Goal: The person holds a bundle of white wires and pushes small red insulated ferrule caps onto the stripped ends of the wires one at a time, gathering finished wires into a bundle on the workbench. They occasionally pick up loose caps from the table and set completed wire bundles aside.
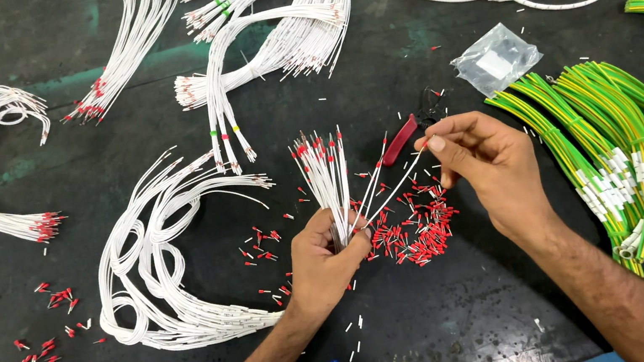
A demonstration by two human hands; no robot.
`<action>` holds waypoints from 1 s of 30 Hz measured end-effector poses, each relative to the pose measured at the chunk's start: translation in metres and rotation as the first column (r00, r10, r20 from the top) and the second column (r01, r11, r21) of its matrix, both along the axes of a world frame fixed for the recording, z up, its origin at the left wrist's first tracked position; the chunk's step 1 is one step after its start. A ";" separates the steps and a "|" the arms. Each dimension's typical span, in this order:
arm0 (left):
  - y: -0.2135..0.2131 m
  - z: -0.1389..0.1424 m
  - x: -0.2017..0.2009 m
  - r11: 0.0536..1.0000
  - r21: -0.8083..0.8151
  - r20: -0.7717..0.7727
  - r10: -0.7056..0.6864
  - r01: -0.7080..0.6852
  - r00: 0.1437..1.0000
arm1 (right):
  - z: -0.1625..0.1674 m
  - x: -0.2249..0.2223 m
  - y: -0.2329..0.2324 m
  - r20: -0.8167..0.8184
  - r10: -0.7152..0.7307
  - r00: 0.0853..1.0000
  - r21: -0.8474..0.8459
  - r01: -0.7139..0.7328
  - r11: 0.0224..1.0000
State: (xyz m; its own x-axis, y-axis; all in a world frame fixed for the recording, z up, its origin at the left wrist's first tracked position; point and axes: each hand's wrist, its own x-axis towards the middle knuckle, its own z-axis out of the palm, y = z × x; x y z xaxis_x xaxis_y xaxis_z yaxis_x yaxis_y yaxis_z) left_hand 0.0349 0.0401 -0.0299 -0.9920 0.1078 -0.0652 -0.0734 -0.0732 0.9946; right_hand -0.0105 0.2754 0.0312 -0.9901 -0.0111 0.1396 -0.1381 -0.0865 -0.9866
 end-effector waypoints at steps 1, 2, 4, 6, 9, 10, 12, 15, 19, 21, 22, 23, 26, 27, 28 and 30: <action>0.000 0.000 0.001 1.000 0.002 -0.006 -0.004 0.004 1.000 | 0.000 0.001 0.000 0.003 -0.003 1.000 0.002 0.003 1.000; 0.000 0.000 0.002 1.000 0.005 -0.012 -0.007 0.008 1.000 | 0.000 0.001 0.000 0.005 -0.005 1.000 0.004 0.005 1.000; -0.001 0.000 0.003 1.000 0.006 -0.010 -0.006 0.006 1.000 | 0.000 0.003 0.000 -0.004 -0.003 1.000 0.003 0.003 1.000; -0.001 0.000 0.002 1.000 0.007 -0.011 -0.006 0.006 1.000 | 0.000 0.003 0.000 -0.015 -0.006 1.000 0.009 0.006 1.000; -0.001 0.001 0.001 1.000 0.001 -0.011 -0.005 0.005 1.000 | 0.000 0.003 0.000 -0.038 -0.012 0.999 0.035 0.013 0.999; -0.001 0.002 0.000 1.000 -0.008 -0.006 -0.002 0.002 1.000 | 0.001 0.003 0.000 -0.049 -0.010 0.999 0.048 0.012 0.999; -0.001 0.003 0.000 1.000 -0.019 0.000 0.003 -0.003 1.000 | 0.001 0.003 -0.001 -0.062 -0.012 0.998 0.073 0.016 0.997; -0.002 0.004 -0.001 1.000 -0.028 0.007 0.005 -0.005 1.000 | 0.001 0.002 -0.001 -0.073 -0.019 0.997 0.094 0.026 0.995; -0.002 0.004 -0.003 1.000 -0.028 0.015 0.005 -0.004 1.000 | 0.003 0.001 -0.002 -0.079 -0.025 0.997 0.114 0.034 0.993; -0.001 0.004 -0.004 1.000 -0.023 0.014 0.008 -0.007 1.000 | 0.003 0.000 -0.002 -0.074 -0.028 0.997 0.125 0.037 0.991; -0.001 0.004 -0.004 1.000 -0.022 0.016 0.010 -0.010 1.000 | 0.004 0.000 -0.002 -0.072 -0.027 0.997 0.125 0.036 0.991; -0.001 0.004 -0.004 1.000 -0.022 0.018 0.013 -0.012 1.000 | 0.004 0.000 -0.002 -0.070 -0.027 0.997 0.125 0.035 0.992; -0.002 0.003 -0.004 1.000 -0.016 0.008 0.009 -0.009 1.000 | 0.003 0.000 -0.002 -0.068 -0.028 0.997 0.126 0.036 0.991; -0.002 0.003 -0.003 1.000 -0.018 0.009 0.008 -0.008 1.000 | 0.003 0.000 -0.002 -0.070 -0.032 0.997 0.121 0.040 0.992; -0.002 0.003 -0.003 1.000 -0.021 0.009 0.008 -0.008 1.000 | 0.003 0.000 -0.002 -0.072 -0.036 0.997 0.117 0.044 0.992; -0.002 0.002 -0.004 1.000 -0.028 0.010 0.009 -0.009 1.000 | 0.003 0.000 -0.002 -0.075 -0.041 0.996 0.118 0.049 0.992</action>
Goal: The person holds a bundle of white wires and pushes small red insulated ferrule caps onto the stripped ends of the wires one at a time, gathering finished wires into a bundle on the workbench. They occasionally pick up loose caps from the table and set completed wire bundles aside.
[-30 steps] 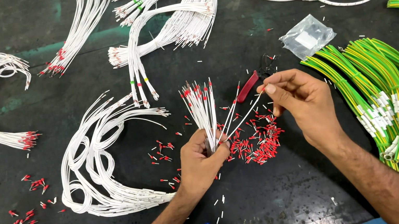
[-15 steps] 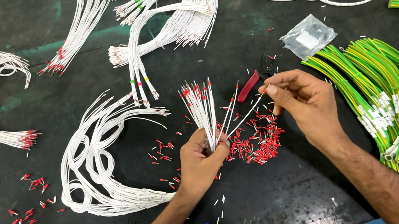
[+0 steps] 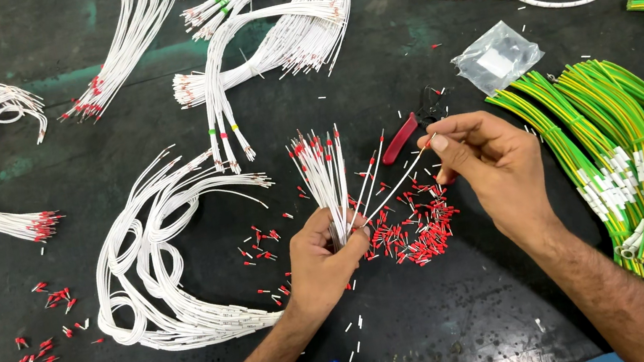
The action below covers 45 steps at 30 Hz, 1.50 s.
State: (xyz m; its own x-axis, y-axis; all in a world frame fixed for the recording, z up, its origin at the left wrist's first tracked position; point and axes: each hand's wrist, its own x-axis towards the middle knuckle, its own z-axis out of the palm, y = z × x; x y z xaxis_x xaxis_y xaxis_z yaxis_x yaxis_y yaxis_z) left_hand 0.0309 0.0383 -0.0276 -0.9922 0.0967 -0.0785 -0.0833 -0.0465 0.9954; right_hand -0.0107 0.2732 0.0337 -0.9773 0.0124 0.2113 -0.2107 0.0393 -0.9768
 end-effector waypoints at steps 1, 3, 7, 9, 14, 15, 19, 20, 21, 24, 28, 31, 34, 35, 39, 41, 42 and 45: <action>0.000 -0.001 0.000 1.000 -0.005 0.004 0.001 -0.001 1.000 | 0.000 0.000 0.000 0.002 -0.002 1.000 0.006 0.002 1.000; 0.001 -0.001 0.001 1.000 -0.002 0.001 0.001 -0.001 1.000 | 0.000 0.000 0.000 0.007 -0.002 1.000 -0.002 0.002 1.000; 0.001 -0.001 0.002 1.000 0.011 -0.008 0.000 0.000 1.000 | -0.001 0.001 0.000 0.010 0.001 1.000 -0.020 -0.001 1.000; 0.001 -0.001 0.002 1.000 0.005 -0.007 -0.001 0.001 1.000 | -0.001 0.001 -0.001 -0.001 -0.004 1.000 -0.012 0.004 1.000; 0.000 0.000 0.001 1.000 -0.005 -0.005 -0.005 0.005 1.000 | 0.001 0.003 -0.002 -0.026 -0.020 0.999 0.027 0.021 0.999; 0.000 0.000 0.001 1.000 -0.006 -0.011 -0.006 0.006 1.000 | 0.001 0.003 -0.003 -0.022 -0.021 1.000 0.033 0.022 0.999; 0.000 0.000 0.001 1.000 -0.004 -0.018 -0.006 0.006 1.000 | 0.002 0.005 -0.003 -0.012 -0.016 1.000 0.050 0.017 0.999; 0.000 0.000 0.001 1.000 -0.002 -0.015 -0.005 0.005 1.000 | 0.002 0.005 -0.003 -0.010 -0.013 1.000 0.052 0.014 0.999; 0.000 0.000 0.001 1.000 -0.002 -0.014 -0.005 0.005 1.000 | 0.002 0.005 -0.003 -0.002 -0.007 1.000 0.045 0.007 0.999; 0.000 0.000 0.002 1.000 -0.003 -0.013 -0.004 0.004 1.000 | 0.000 0.004 -0.002 0.038 0.031 0.999 -0.011 -0.031 0.999; 0.000 0.000 0.001 1.000 0.004 -0.014 0.000 0.000 1.000 | -0.002 0.001 -0.001 0.101 0.116 0.988 -0.113 -0.105 0.988; 0.000 0.000 0.001 1.000 0.001 -0.006 0.006 -0.006 1.000 | -0.003 -0.001 0.000 0.156 0.161 0.975 -0.154 -0.137 0.978; 0.000 -0.001 0.001 1.000 -0.015 0.002 0.013 -0.013 1.000 | -0.002 -0.002 -0.002 0.175 0.151 0.973 -0.155 -0.124 0.980; 0.000 -0.001 0.002 1.000 -0.022 0.005 0.016 -0.016 1.000 | -0.001 -0.002 -0.004 0.173 0.139 0.975 -0.147 -0.114 0.982; 0.001 -0.004 0.001 0.995 0.100 -0.042 0.027 -0.023 0.999 | -0.001 0.004 -0.014 0.009 -0.005 1.000 0.495 0.000 0.869; 0.002 -0.007 0.001 0.990 0.142 -0.065 0.010 0.000 0.998 | -0.002 0.009 -0.019 -0.083 -0.055 0.995 0.741 0.099 0.664; 0.003 -0.008 0.001 0.989 0.146 -0.051 0.011 -0.004 0.999 | -0.002 0.012 -0.020 -0.185 0.070 0.980 0.780 0.103 0.617; 0.007 -0.012 0.002 0.985 0.171 0.003 0.020 -0.020 1.000 | -0.004 0.019 -0.020 -0.292 0.395 0.871 0.865 0.065 0.498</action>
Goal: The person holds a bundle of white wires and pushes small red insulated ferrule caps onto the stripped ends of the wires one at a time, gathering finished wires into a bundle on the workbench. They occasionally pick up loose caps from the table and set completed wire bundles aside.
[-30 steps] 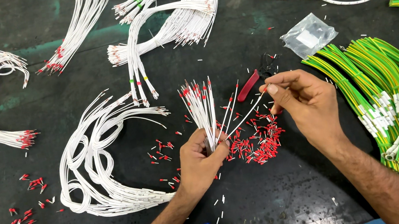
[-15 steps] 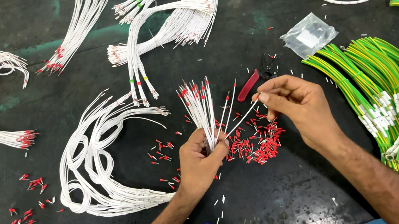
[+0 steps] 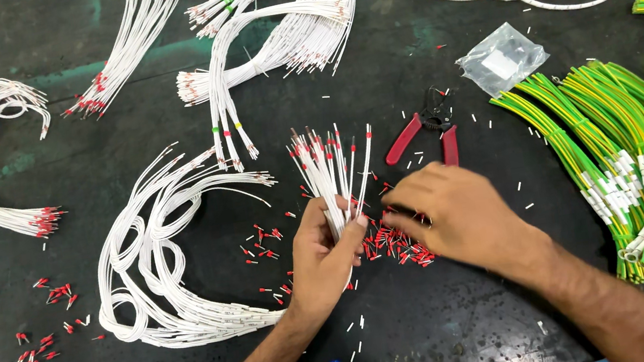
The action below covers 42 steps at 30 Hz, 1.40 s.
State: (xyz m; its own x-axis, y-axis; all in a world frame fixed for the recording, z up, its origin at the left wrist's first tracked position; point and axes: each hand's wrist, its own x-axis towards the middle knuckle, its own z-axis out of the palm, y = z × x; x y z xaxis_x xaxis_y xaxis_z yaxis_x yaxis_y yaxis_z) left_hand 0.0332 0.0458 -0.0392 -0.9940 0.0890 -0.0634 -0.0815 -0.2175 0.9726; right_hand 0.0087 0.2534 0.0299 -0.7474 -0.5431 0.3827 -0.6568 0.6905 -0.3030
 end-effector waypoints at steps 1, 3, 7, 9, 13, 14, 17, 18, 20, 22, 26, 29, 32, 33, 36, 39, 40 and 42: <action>0.002 -0.001 0.001 1.000 0.018 0.023 0.000 -0.001 1.000 | -0.001 0.002 0.001 0.048 0.058 0.997 0.030 -0.060 0.998; 0.005 -0.002 0.001 0.997 0.073 0.067 0.002 -0.007 0.998 | -0.004 0.005 0.002 0.092 0.150 0.984 0.073 -0.157 0.985; 0.006 -0.004 0.002 0.991 0.129 0.090 0.012 -0.023 0.996 | -0.012 0.007 0.005 0.123 0.231 0.965 0.129 -0.246 0.961; 0.006 -0.006 0.004 0.995 0.101 0.055 0.014 -0.020 0.998 | -0.018 0.008 0.007 0.160 0.230 0.960 0.159 -0.255 0.954; 0.009 -0.012 0.007 0.998 0.059 -0.035 0.001 0.001 0.999 | -0.028 0.010 0.013 0.187 0.239 0.953 0.192 -0.275 0.942; 0.009 -0.014 0.007 0.998 0.060 -0.052 -0.007 0.010 0.999 | -0.030 0.011 0.014 0.186 0.246 0.951 0.193 -0.281 0.940; 0.009 -0.017 0.008 0.999 0.015 -0.035 -0.031 0.032 0.999 | -0.034 0.011 0.014 0.238 0.225 0.945 0.196 -0.274 0.941; 0.010 -0.018 0.008 0.999 0.012 -0.022 -0.031 0.031 0.999 | -0.035 0.011 0.013 0.188 0.226 0.956 0.175 -0.260 0.950; 0.011 -0.019 0.009 0.999 0.007 0.003 -0.031 0.031 0.999 | -0.036 0.011 0.014 0.088 0.222 0.971 0.130 -0.232 0.964; 0.014 -0.020 0.010 1.000 -0.004 -0.057 -0.031 0.031 0.998 | -0.035 0.011 0.017 0.090 0.138 0.986 0.062 -0.144 0.988; 0.021 -0.024 0.014 0.997 -0.037 -0.113 -0.070 0.066 0.991 | -0.034 0.015 0.024 -0.017 0.028 0.999 -0.071 -0.029 0.997; 0.023 -0.026 0.018 0.996 -0.021 -0.098 -0.090 0.088 0.991 | -0.034 0.018 0.026 -0.004 -0.054 0.999 -0.091 0.054 0.994; 0.022 -0.026 0.019 0.988 0.084 -0.069 -0.121 0.126 0.990 | -0.033 0.019 0.026 -0.028 -0.082 0.996 -0.133 0.077 0.988; 0.023 -0.026 0.018 0.991 0.070 -0.029 -0.110 0.112 0.993 | -0.033 0.019 0.025 -0.021 -0.095 0.995 -0.162 0.091 0.983; 0.025 -0.024 0.016 0.995 0.054 0.054 -0.088 0.085 0.995 | -0.032 0.021 0.026 0.037 -0.152 0.988 -0.227 0.156 0.961; 0.030 -0.022 0.017 0.996 0.054 0.056 -0.071 0.068 0.996 | -0.032 0.023 0.028 0.141 -0.218 0.966 -0.256 0.248 0.934; 0.030 -0.022 0.018 0.998 0.024 0.044 -0.059 0.058 0.997 | -0.033 0.023 0.028 0.160 -0.230 0.960 -0.274 0.266 0.924; 0.031 -0.022 0.019 0.999 -0.017 -0.005 -0.032 0.032 0.999 | -0.034 0.023 0.030 0.163 -0.229 0.960 -0.321 0.271 0.907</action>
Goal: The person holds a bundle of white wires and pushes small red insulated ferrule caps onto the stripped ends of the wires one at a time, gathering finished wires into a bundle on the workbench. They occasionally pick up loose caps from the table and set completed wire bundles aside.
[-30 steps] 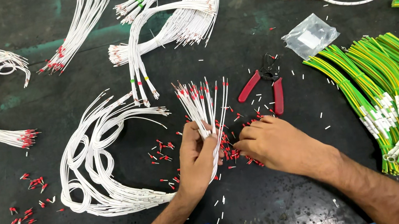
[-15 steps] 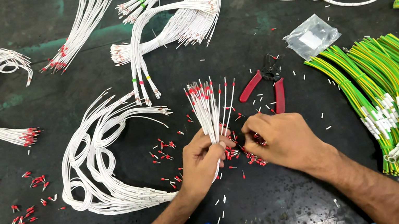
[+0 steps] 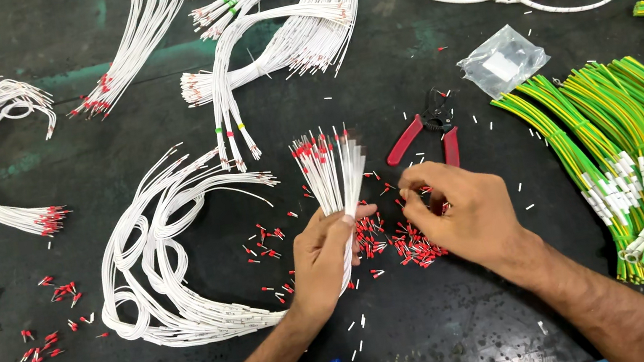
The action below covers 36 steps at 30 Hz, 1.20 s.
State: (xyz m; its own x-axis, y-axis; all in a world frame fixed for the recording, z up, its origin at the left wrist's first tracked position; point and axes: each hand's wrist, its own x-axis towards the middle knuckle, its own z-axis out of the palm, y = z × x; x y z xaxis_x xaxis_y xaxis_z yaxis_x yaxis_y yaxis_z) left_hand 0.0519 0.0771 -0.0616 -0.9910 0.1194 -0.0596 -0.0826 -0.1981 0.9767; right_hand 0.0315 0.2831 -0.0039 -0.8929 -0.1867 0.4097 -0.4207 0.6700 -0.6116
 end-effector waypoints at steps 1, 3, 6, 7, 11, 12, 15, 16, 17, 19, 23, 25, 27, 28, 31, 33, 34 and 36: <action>0.001 -0.001 0.000 1.000 -0.010 -0.036 0.015 -0.015 0.999 | -0.001 -0.001 0.001 -0.022 0.007 1.000 -0.026 -0.008 1.000; 0.003 -0.002 -0.001 0.999 -0.019 -0.068 0.045 -0.047 0.997 | -0.002 -0.003 0.003 -0.011 0.018 1.000 -0.092 -0.019 0.996; 0.006 -0.005 -0.002 0.995 -0.042 -0.074 0.082 -0.086 0.994 | -0.006 -0.008 0.007 0.126 0.023 0.992 -0.213 0.004 0.977; 0.006 -0.004 -0.003 0.994 -0.065 -0.088 0.087 -0.092 0.992 | -0.007 -0.010 0.008 0.196 0.019 0.980 -0.253 0.032 0.967; 0.007 -0.002 0.001 0.994 -0.078 -0.126 0.064 -0.074 0.990 | -0.013 -0.015 0.015 0.357 0.119 0.927 -0.489 0.077 0.869; 0.007 -0.001 0.001 0.993 -0.094 -0.118 0.055 -0.066 0.992 | -0.014 -0.015 0.017 0.374 0.131 0.918 -0.509 0.085 0.856; 0.007 0.002 0.001 0.991 -0.123 -0.066 0.038 -0.046 0.997 | -0.016 -0.015 0.021 0.421 0.147 0.895 -0.545 0.119 0.830; 0.008 0.002 0.001 0.992 -0.121 -0.031 0.040 -0.043 0.999 | -0.017 -0.015 0.023 0.436 0.139 0.889 -0.541 0.135 0.830; 0.010 0.002 0.001 0.992 -0.119 0.005 0.040 -0.039 0.999 | -0.017 -0.014 0.024 0.452 0.130 0.883 -0.537 0.152 0.830; 0.012 0.001 0.004 0.993 -0.108 0.015 0.040 -0.038 0.999 | -0.016 -0.014 0.026 0.430 0.130 0.893 -0.535 0.136 0.834; 0.013 -0.003 0.007 0.994 -0.100 0.012 0.038 -0.036 0.999 | -0.016 -0.015 0.028 0.440 0.136 0.888 -0.585 0.169 0.793; 0.015 -0.004 0.009 0.994 -0.105 -0.005 0.037 -0.037 0.999 | -0.017 -0.017 0.028 0.425 0.150 0.893 -0.610 0.160 0.776; 0.015 -0.004 0.009 0.992 -0.117 -0.010 0.035 -0.036 0.999 | -0.019 -0.017 0.030 0.418 0.145 0.897 -0.621 0.165 0.766; 0.015 -0.004 0.009 0.991 -0.126 -0.007 0.034 -0.035 0.999 | -0.021 -0.017 0.031 0.419 0.133 0.898 -0.619 0.176 0.765; 0.016 -0.004 0.009 0.992 -0.128 -0.029 0.019 -0.023 0.999 | -0.024 -0.017 0.035 0.347 0.118 0.931 -0.617 0.132 0.776; 0.019 -0.004 0.011 0.991 -0.131 -0.053 0.013 -0.020 0.998 | -0.026 -0.017 0.038 0.341 0.145 0.929 -0.635 0.114 0.764; 0.020 -0.004 0.012 0.990 -0.139 -0.065 0.012 -0.021 0.998 | -0.027 -0.018 0.039 0.372 0.174 0.912 -0.654 0.125 0.746; 0.023 -0.004 0.014 0.987 -0.158 -0.078 0.004 -0.016 0.997 | -0.028 -0.018 0.043 0.391 0.222 0.893 -0.700 0.132 0.702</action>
State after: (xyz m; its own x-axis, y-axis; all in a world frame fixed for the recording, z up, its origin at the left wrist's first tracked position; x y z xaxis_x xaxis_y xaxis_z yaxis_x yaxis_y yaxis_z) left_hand 0.0664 0.1002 -0.0659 -0.9945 0.1046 -0.0006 -0.0049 -0.0405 0.9992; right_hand 0.0134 0.3256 -0.0319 -0.9983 -0.0521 0.0260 -0.0241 -0.0369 -0.9990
